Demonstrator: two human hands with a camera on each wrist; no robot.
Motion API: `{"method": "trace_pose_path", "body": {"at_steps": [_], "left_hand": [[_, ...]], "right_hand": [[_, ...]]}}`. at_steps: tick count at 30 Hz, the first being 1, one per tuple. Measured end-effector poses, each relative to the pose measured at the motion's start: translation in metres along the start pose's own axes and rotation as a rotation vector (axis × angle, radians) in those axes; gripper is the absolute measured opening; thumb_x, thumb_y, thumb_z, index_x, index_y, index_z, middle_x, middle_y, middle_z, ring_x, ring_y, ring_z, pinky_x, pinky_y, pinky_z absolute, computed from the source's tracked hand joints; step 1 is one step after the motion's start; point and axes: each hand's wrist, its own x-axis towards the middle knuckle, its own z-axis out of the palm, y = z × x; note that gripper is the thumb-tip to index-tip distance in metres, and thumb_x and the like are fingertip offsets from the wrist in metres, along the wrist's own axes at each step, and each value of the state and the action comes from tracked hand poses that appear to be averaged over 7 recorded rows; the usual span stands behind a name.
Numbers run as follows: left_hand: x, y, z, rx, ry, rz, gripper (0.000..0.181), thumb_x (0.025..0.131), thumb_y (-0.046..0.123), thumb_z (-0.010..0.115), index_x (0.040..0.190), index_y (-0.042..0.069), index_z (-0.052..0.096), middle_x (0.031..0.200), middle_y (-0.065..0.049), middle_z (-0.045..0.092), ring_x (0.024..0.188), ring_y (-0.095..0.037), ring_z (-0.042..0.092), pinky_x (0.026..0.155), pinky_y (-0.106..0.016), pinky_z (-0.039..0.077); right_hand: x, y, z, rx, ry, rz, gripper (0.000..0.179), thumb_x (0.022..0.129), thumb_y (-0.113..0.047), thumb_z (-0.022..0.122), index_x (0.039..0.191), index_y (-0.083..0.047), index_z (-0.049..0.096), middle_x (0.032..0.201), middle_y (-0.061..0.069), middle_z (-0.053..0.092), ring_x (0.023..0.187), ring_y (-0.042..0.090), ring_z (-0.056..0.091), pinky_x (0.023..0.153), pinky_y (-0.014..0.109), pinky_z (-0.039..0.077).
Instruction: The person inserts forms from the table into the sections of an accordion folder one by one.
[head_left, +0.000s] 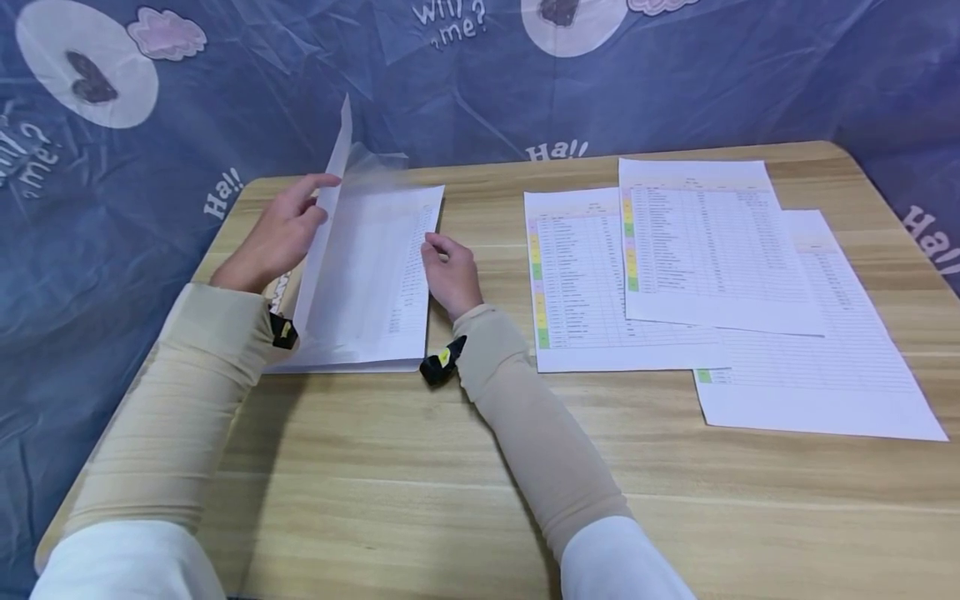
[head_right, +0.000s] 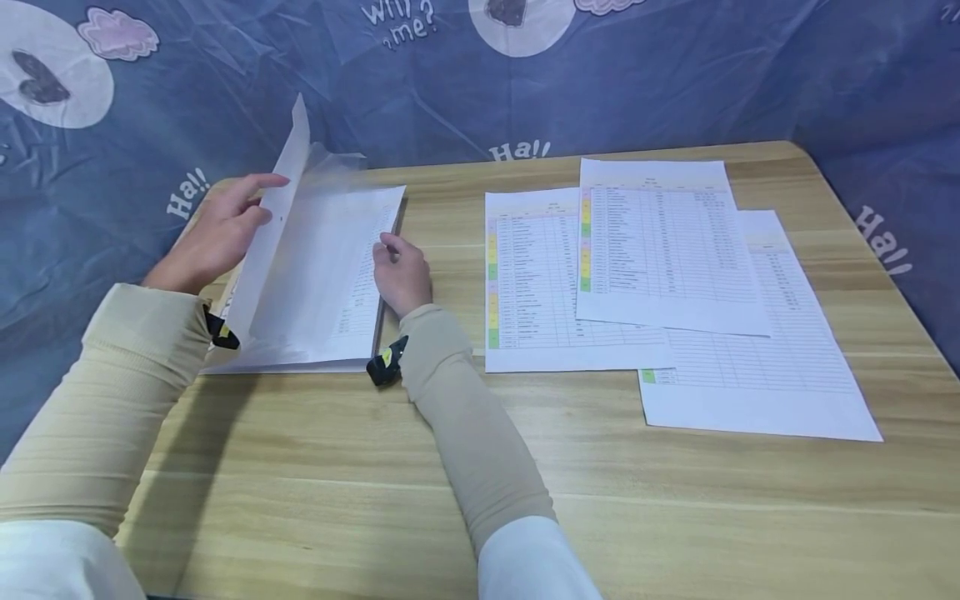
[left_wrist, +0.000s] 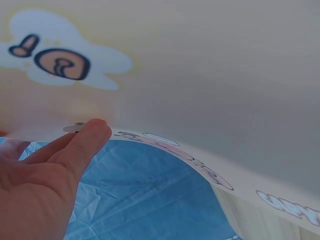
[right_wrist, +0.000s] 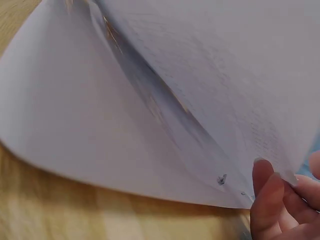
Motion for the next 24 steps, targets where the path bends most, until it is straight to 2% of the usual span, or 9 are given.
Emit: {"method": "trace_pose_path", "body": {"at_steps": [7, 15, 24], "left_hand": [[0.0003, 0.0, 0.0001, 0.001, 0.002, -0.002, 0.049, 0.098, 0.018, 0.025, 0.147, 0.018, 0.031, 0.154, -0.005, 0.023, 0.127, -0.032, 0.037, 0.1, -0.053, 0.032], [0.0007, -0.0004, 0.0005, -0.001, 0.01, 0.004, 0.049, 0.097, 0.017, 0.025, 0.146, 0.017, 0.032, 0.154, -0.006, 0.024, 0.127, -0.031, 0.037, 0.099, -0.052, 0.032], [0.0006, -0.0025, 0.0003, -0.005, 0.007, 0.011, 0.05, 0.097, 0.017, 0.026, 0.146, 0.016, 0.032, 0.155, -0.006, 0.022, 0.131, -0.032, 0.034, 0.103, -0.054, 0.03]], "right_hand": [[-0.001, -0.0002, 0.0009, -0.016, -0.052, -0.003, 0.041, 0.097, -0.029, 0.048, 0.136, -0.017, 0.051, 0.132, 0.004, 0.053, 0.117, 0.018, 0.052, 0.1, 0.031, 0.039], [-0.004, -0.0019, 0.0039, -0.022, -0.122, 0.037, 0.048, 0.096, -0.031, 0.051, 0.142, -0.02, 0.043, 0.139, 0.004, 0.046, 0.123, 0.02, 0.047, 0.103, 0.031, 0.038], [-0.0055, -0.0018, 0.0083, -0.088, -0.174, 0.012, 0.057, 0.095, -0.029, 0.053, 0.147, -0.019, 0.033, 0.148, 0.003, 0.038, 0.138, 0.021, 0.031, 0.112, 0.034, 0.023]]}}
